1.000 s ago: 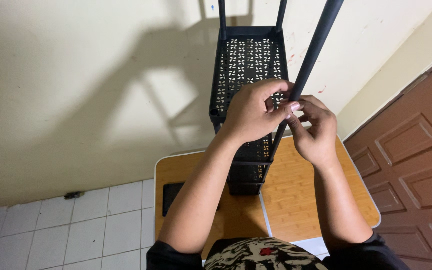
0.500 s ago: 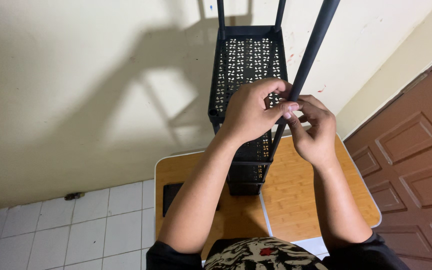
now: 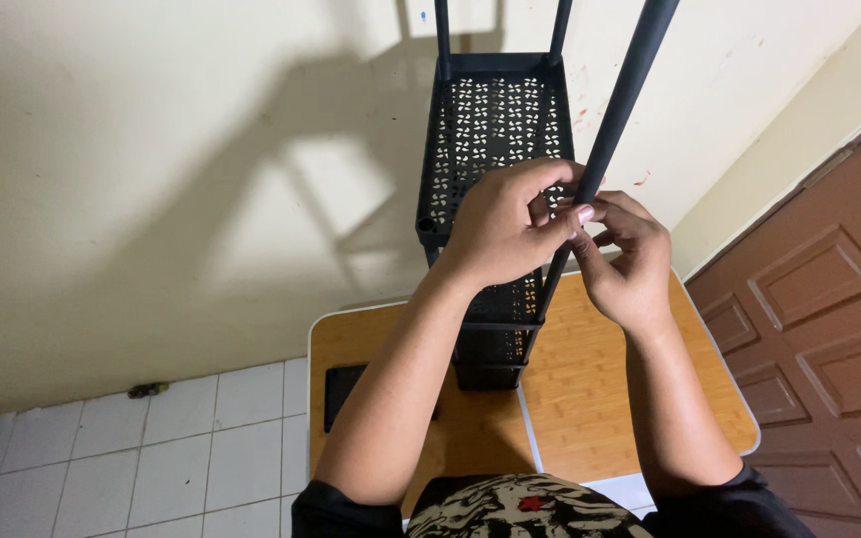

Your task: The person assembles a black metal shelving unit by inserting vertical poles into the perforated shelves and securing them with plastic fasteners. They repeatedly attach and detach components while working on a wooden table.

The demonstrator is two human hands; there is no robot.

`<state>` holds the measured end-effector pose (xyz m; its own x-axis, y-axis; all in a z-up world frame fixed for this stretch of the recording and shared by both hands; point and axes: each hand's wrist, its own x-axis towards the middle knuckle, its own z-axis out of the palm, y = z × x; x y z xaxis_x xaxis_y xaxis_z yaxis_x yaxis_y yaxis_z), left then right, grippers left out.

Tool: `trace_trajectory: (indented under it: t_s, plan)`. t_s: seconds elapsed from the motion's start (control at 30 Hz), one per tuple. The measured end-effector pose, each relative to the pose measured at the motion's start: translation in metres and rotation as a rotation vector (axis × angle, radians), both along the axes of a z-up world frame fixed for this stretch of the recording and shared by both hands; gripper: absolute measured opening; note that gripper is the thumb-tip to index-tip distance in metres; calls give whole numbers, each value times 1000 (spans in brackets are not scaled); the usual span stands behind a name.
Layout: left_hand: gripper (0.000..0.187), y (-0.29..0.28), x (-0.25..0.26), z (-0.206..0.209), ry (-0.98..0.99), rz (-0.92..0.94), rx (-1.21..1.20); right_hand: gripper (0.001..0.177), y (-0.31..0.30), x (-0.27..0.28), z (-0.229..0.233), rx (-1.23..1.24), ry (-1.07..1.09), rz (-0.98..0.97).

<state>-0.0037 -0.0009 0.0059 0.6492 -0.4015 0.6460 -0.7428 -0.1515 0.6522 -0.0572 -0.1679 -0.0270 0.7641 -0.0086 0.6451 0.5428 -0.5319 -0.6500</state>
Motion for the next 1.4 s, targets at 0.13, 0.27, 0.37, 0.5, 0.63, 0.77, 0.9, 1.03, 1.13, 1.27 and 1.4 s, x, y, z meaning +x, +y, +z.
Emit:
trace_trajectory:
  t_s: [0.13, 0.27, 0.37, 0.5, 0.63, 0.77, 0.9, 1.03, 1.13, 1.27, 1.4]
  plan:
    - [21, 0, 1, -4, 37, -21, -7, 13, -2, 1, -2, -22, -6, -14]
    - [26, 0, 1, -3, 12, -21, -51, 16, -3, 1, -1, -24, -8, 0]
    - [29, -2, -1, 0, 17, 16, -43, 18, -3, 1, 0, -24, 1, -1]
    - [30, -2, -5, 3, -7, 106, 20, 22, -2, -1, 0, 23, 34, 8]
    - [22, 0, -4, 4, -25, 39, 1, 19, -1, -1, 0, 14, 41, -14]
    - [17, -1, -3, 1, 3, 31, 48, 17, -2, -1, -3, 15, 33, -14]
    - [20, -3, 0, -3, 8, 38, 48, 14, -1, 0, -2, 23, 51, -6]
    - [29, -4, 1, -5, -44, 45, -12, 16, 0, -1, -1, 51, 53, 18]
    - [32, -4, 1, -3, -16, 55, -13, 18, 1, -3, -1, 69, 64, 15]
    - [30, -4, -1, -1, 54, 53, 28, 16, 3, -4, 0, 50, 66, -1]
    - [28, -5, -2, -2, 58, 44, 1, 15, 7, -5, 2, 135, 99, 27]
